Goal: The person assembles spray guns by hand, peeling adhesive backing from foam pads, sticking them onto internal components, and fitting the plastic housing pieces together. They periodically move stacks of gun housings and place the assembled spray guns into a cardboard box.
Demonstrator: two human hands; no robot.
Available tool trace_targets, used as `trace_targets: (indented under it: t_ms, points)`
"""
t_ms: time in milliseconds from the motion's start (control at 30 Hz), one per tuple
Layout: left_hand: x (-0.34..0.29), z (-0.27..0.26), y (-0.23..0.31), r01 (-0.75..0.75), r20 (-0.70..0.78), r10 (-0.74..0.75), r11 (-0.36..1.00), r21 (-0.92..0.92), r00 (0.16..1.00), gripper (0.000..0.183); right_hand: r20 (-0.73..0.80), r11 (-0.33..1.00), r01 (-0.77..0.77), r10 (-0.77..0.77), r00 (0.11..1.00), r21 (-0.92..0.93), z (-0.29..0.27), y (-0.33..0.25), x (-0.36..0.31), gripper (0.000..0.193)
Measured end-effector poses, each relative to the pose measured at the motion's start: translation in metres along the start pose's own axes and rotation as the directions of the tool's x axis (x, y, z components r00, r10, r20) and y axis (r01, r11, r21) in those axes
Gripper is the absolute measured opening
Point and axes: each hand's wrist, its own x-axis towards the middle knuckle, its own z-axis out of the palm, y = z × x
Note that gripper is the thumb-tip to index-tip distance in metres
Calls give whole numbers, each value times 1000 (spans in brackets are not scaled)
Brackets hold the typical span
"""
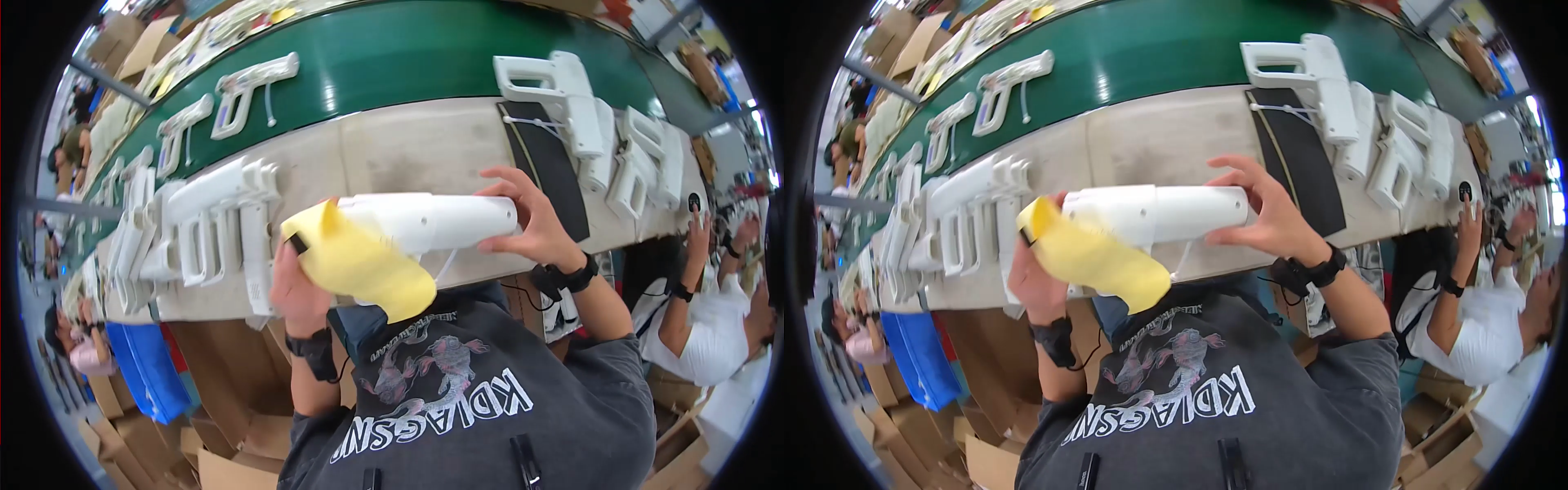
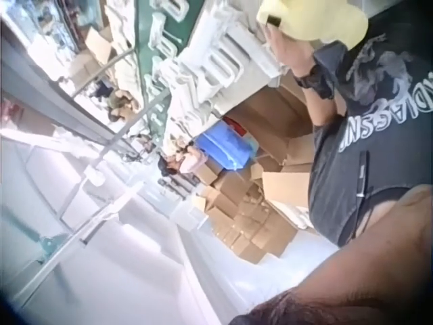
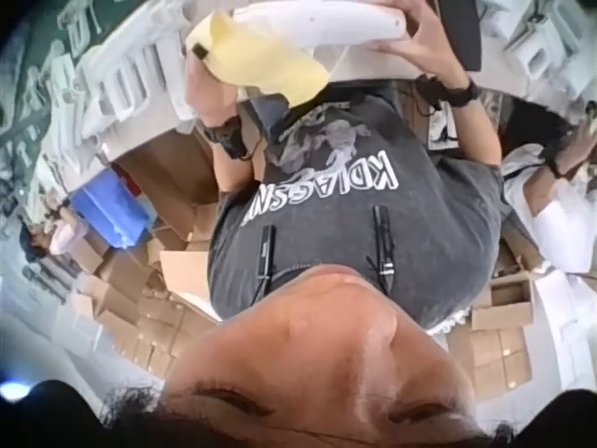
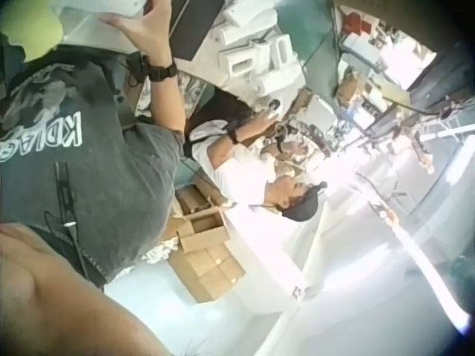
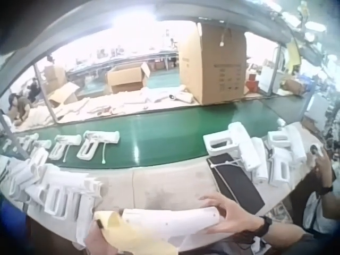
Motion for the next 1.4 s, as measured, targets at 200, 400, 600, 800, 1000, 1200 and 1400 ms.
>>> trace_targets:
  t_ms: [200, 400, 600, 800, 1000, 1200, 1400]
  points:
    - [13, 26, 5, -14, 144, 41, 983, -185, 989, 58, -261, 995, 81, -63, 963, 59, -18, -40, -58, 76]
    - [8, 5, -11, 57, -26, -60, 995, -78, 998, 49, -829, 933, 308, -18, 559, 188, -132, -10, -129, 57]
    - [4, 20, -18, 151, -198, -151, 988, -11, 969, 41, -913, 843, 393, 249, 321, 368, -231, 33, -167, 51]
    - [-1, 26, -14, 191, -253, -178, 981, 28, 951, 40, -947, 865, 387, 272, 170, 318, -294, 75, -156, 47]
    - [-7, 22, -18, 208, -258, -185, 976, 65, 948, 38, -966, 975, 65, 219, -136, 212, -327, 92, -137, 68]
    - [-9, 26, -19, 221, -280, -195, 973, 65, 940, 39, -986, 950, -271, 134, -103, 158, -326, 100, -127, 88]
    - [-14, 28, -16, 212, -322, -184, 976, 54, 929, 39, -886, 541, -782, -463, 32, -311, -317, 97, -125, 80]
